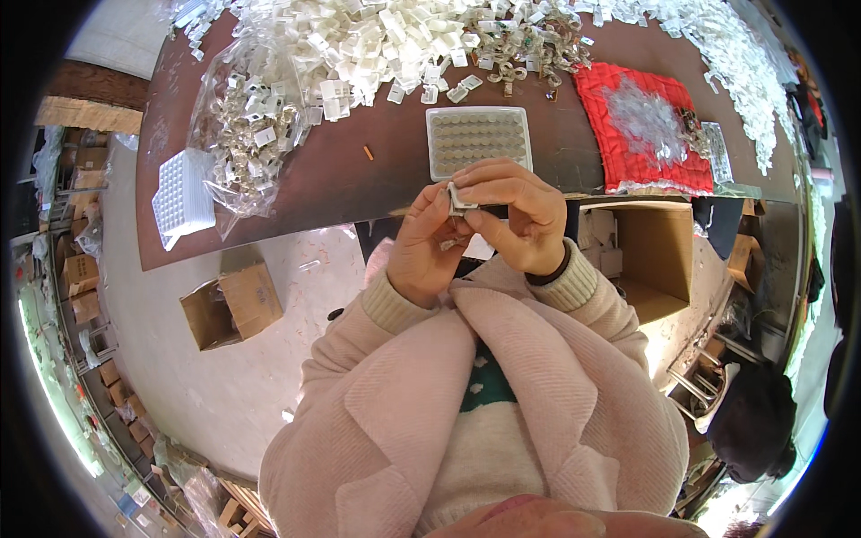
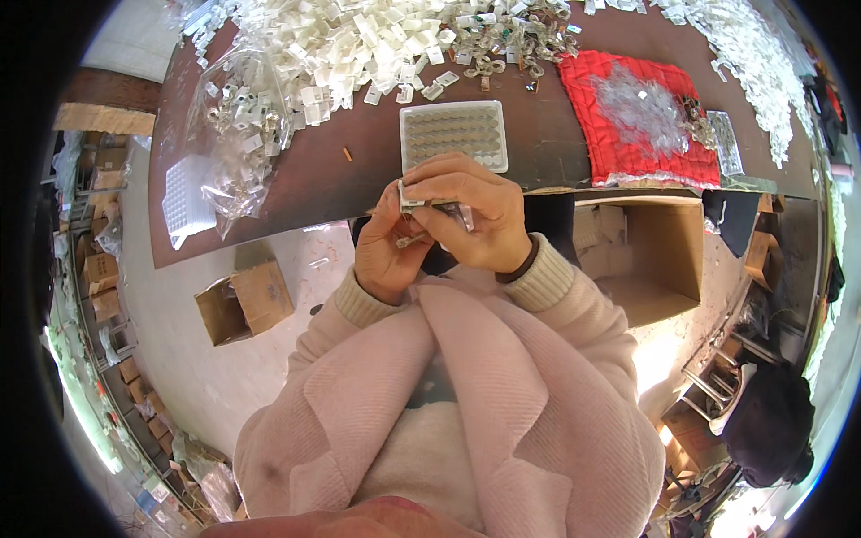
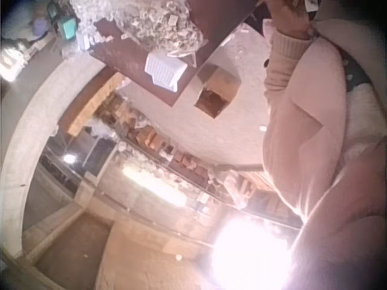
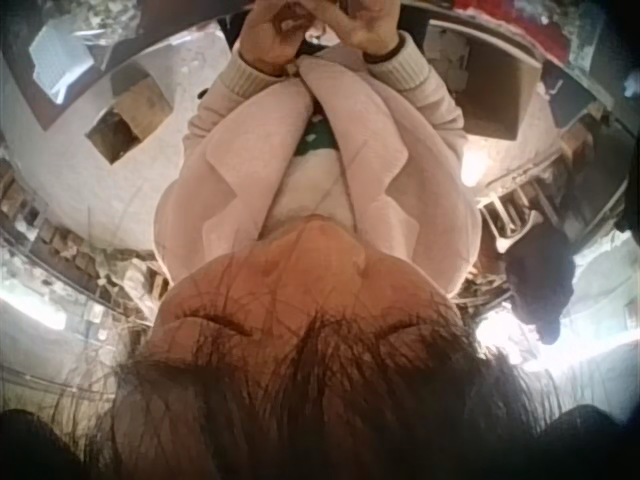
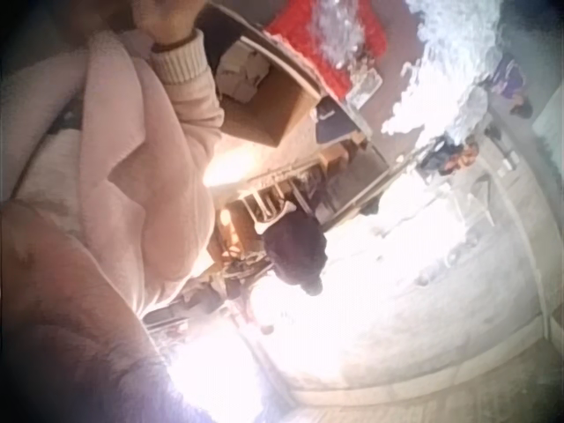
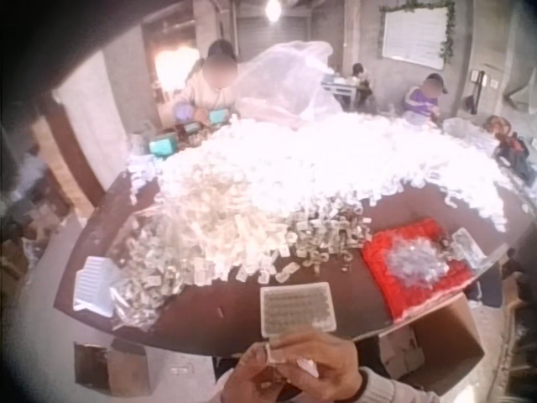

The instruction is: The person assembles small LED light units by inserting a green LED into a white plastic housing and attaching a metal clip. They repeatedly test each unit by pressing a button to confirm it lights up, then place the finished units into a white tray on the table.

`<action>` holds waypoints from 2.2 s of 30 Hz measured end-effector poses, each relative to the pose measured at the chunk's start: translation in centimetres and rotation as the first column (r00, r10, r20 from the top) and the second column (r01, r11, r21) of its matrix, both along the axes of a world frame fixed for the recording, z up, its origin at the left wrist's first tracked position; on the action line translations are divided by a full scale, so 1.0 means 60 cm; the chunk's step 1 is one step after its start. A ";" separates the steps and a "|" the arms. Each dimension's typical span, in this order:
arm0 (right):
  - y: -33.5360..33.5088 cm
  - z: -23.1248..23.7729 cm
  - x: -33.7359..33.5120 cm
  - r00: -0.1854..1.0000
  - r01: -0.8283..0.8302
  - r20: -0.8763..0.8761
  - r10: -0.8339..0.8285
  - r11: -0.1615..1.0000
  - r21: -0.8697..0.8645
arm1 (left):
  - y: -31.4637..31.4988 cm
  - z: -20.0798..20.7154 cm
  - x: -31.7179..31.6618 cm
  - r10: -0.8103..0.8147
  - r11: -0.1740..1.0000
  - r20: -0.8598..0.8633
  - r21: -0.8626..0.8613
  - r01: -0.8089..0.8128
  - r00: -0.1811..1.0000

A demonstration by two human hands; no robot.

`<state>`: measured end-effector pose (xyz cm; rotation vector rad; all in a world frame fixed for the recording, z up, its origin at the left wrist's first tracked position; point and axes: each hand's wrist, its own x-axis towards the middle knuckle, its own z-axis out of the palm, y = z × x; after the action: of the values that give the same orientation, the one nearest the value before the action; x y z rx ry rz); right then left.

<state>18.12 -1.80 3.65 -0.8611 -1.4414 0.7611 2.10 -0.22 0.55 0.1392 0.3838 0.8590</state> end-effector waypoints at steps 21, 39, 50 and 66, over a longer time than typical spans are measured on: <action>-0.021 -0.026 0.019 0.972 0.165 0.128 -0.198 0.959 0.232 | -0.020 -0.024 0.040 0.015 0.999 0.011 0.042 -0.015 1.000; -0.053 -0.119 0.328 0.279 0.838 0.695 -0.663 0.522 0.161 | -0.018 0.006 0.077 -0.025 0.984 -0.277 0.162 0.072 0.961; -0.054 -0.026 0.134 0.791 0.524 0.349 -0.502 0.851 0.035 | -0.024 0.002 0.077 -0.015 0.983 -0.261 0.173 0.062 0.965; -0.048 0.003 0.042 0.916 0.328 0.251 -0.312 0.944 -0.025 | -0.024 0.006 0.053 0.130 0.959 -0.196 0.272 -0.074 0.972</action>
<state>20.64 -4.69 3.84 -1.2426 -1.4446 0.4669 5.26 -1.63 0.90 0.4641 0.4791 0.9998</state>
